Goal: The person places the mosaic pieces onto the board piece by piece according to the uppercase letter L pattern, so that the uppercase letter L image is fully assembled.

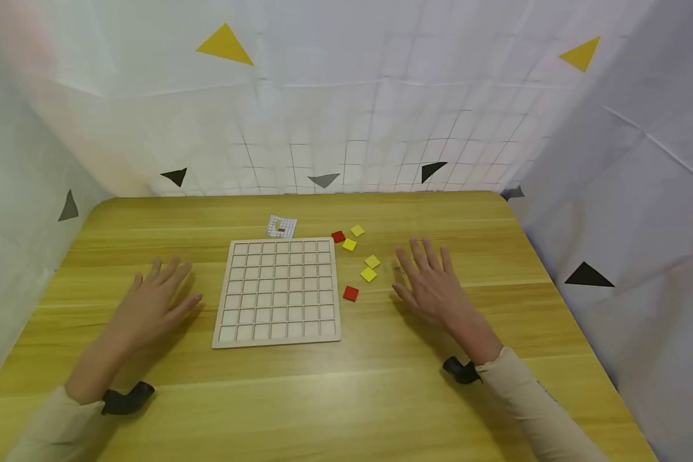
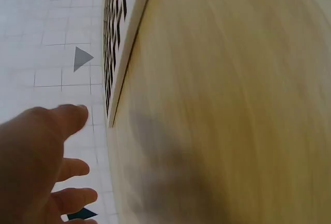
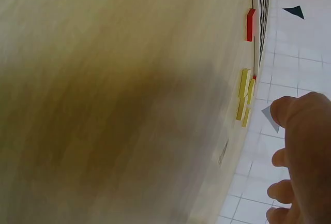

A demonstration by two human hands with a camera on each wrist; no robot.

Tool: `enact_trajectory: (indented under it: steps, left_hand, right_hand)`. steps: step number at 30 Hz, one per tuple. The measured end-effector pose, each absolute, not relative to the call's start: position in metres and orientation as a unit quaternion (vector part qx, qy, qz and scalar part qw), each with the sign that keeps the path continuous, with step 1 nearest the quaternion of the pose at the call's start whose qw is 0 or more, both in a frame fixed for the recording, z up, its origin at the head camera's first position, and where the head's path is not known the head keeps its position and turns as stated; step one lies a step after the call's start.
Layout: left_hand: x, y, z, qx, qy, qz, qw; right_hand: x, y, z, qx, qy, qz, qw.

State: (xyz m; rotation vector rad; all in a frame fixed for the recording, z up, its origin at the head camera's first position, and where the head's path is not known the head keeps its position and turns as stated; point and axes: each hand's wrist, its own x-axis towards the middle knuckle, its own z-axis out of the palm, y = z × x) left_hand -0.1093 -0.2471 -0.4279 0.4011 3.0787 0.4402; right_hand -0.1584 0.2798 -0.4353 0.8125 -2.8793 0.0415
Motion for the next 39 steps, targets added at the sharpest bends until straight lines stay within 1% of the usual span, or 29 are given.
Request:
enact_trajectory:
  steps: [6, 11, 13, 16, 21, 24, 27, 33, 39]
  left_hand:
    - [-0.111, -0.235, -0.432, 0.102, 0.958, 0.268, -0.018]
    - [-0.114, -0.225, -0.438, 0.058, 0.933, 0.353, -0.049]
    - [-0.116, -0.221, -0.439, 0.048, 0.925, 0.374, -0.053]
    - [-0.120, -0.216, -0.440, 0.031, 0.915, 0.401, -0.036]
    - [-0.124, -0.206, -0.441, -0.001, 0.904, 0.428, 0.023]
    - [-0.126, -0.198, -0.441, -0.010, 0.900, 0.434, 0.043]
    - [-0.128, -0.193, -0.440, -0.013, 0.899, 0.434, 0.051]
    - [-0.130, -0.188, -0.441, -0.017, 0.905, 0.422, 0.052]
    - [-0.130, -0.189, -0.442, -0.009, 0.907, 0.418, 0.050]
  right_hand:
    - [-0.161, 0.275, -0.441, 0.272, -0.958, 0.047, 0.074]
    - [-0.165, 0.271, -0.446, 0.290, -0.948, 0.081, 0.106]
    - [-0.166, 0.268, -0.446, 0.297, -0.942, 0.102, 0.119]
    - [-0.167, 0.263, -0.444, 0.301, -0.934, 0.143, 0.131]
    - [-0.172, 0.254, -0.441, 0.305, -0.923, 0.191, 0.135]
    - [-0.174, 0.251, -0.442, 0.301, -0.921, 0.209, 0.132]
    - [-0.174, 0.246, -0.443, 0.284, -0.922, 0.239, 0.116]
    - [-0.173, 0.233, -0.447, 0.234, -0.931, 0.273, 0.065]
    - [-0.175, 0.226, -0.451, 0.209, -0.939, 0.268, 0.050]
